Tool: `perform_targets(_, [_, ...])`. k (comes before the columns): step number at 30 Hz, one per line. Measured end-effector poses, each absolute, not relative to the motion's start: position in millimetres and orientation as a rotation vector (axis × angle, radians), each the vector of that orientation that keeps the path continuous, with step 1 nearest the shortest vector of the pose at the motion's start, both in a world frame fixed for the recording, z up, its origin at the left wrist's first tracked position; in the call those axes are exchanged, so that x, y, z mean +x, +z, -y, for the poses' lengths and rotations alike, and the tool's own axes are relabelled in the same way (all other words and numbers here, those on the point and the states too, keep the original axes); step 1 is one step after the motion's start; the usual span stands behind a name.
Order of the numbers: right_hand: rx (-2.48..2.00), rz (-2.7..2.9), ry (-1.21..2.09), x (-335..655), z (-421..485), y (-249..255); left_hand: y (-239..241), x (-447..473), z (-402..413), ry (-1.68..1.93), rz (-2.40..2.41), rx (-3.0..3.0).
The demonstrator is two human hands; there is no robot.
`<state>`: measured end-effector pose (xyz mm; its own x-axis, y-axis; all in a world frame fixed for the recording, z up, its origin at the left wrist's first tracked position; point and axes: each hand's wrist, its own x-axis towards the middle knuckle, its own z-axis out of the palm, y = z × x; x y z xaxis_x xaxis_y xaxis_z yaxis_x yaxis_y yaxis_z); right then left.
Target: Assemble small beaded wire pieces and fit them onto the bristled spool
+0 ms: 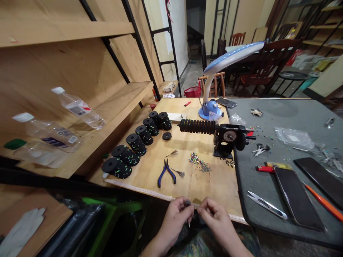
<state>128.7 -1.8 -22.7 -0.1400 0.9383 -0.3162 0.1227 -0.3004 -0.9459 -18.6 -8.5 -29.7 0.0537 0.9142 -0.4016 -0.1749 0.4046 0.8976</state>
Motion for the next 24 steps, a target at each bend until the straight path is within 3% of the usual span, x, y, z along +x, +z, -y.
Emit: perform_targets(24, [-1.404,1.335,1.479,117,6,-24,-33,-19,8,0.972,-1.277,0.783])
